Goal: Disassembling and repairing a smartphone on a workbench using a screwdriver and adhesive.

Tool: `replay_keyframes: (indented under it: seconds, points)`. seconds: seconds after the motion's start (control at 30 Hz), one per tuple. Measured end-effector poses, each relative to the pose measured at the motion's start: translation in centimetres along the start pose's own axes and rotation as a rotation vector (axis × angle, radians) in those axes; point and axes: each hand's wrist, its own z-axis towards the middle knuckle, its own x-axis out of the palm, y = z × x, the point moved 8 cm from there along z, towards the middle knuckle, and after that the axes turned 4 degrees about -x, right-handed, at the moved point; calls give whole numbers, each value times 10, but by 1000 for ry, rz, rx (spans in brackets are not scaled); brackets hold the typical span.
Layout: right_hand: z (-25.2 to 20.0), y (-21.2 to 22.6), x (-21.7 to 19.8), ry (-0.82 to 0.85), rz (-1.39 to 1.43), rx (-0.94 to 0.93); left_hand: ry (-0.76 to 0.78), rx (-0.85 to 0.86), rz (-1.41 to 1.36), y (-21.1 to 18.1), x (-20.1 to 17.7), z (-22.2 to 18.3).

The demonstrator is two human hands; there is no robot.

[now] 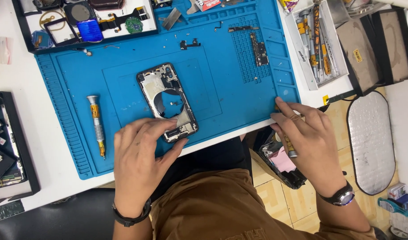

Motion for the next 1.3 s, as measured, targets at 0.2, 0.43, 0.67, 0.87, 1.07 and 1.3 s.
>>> replay_keyframes:
  seconds: [0.2,0.43,0.67,0.87,1.07,1.3]
  points:
    - [-2,-9,1,-34,206,37,-3,-3,-19,-1,-1,0]
    - [3,3,1,-36,-76,-115,-10,7,9,-2,-1,0]
    - [-2,-1,7,34,76,-29,7,-3,29,-3,-1,1]
    - [-6,-19,6,-54,564,156,10,-9,12,-2,0,1]
    - [-13,-35,15,-93,835,298,21,-16,7,-2,0,1]
    - [-10,-42,14,-158,919,293,8,-15,15,-2,-1,1]
